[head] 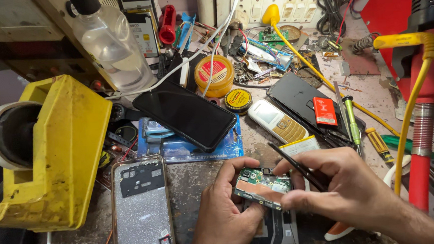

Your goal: The person removes the battery from a disassembled smartphone and then uses a screwdriver and tweezers to detach the motherboard and camera module from the phone frame. The components are placed on the workbench.

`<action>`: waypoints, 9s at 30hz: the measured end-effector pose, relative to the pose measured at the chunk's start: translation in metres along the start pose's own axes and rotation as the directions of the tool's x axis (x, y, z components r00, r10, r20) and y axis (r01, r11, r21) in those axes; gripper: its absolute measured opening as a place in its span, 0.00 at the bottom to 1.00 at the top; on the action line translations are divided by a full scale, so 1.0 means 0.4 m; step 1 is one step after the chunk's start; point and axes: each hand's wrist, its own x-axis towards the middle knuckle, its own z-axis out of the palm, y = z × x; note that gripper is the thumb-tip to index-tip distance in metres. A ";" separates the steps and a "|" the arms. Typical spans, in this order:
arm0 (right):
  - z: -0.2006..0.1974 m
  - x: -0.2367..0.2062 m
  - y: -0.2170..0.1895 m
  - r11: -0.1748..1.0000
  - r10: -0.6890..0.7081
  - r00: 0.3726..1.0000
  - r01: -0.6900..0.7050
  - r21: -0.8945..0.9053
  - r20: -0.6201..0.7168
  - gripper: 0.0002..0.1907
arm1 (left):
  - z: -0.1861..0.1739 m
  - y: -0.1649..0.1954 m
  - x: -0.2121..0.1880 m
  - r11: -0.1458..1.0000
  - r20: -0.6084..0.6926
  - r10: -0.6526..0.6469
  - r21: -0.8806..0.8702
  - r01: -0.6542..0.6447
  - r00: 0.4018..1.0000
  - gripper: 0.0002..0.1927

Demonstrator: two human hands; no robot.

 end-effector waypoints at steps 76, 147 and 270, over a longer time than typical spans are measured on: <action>0.091 -0.039 -0.035 0.907 0.249 0.957 -0.285 0.309 0.151 0.30 | -0.314 0.048 -0.152 0.859 -0.307 -0.036 0.477 0.187 0.951 0.41; 0.047 0.012 -0.048 0.875 0.289 0.955 -0.234 0.423 -0.070 0.21 | -0.123 -0.071 -0.107 0.336 0.113 0.720 0.806 -0.487 0.684 0.19; -0.062 -0.032 -0.052 0.912 -0.311 0.900 0.373 0.169 -0.305 0.16 | 0.060 0.018 0.016 0.750 0.149 0.170 -0.661 -0.029 0.974 0.15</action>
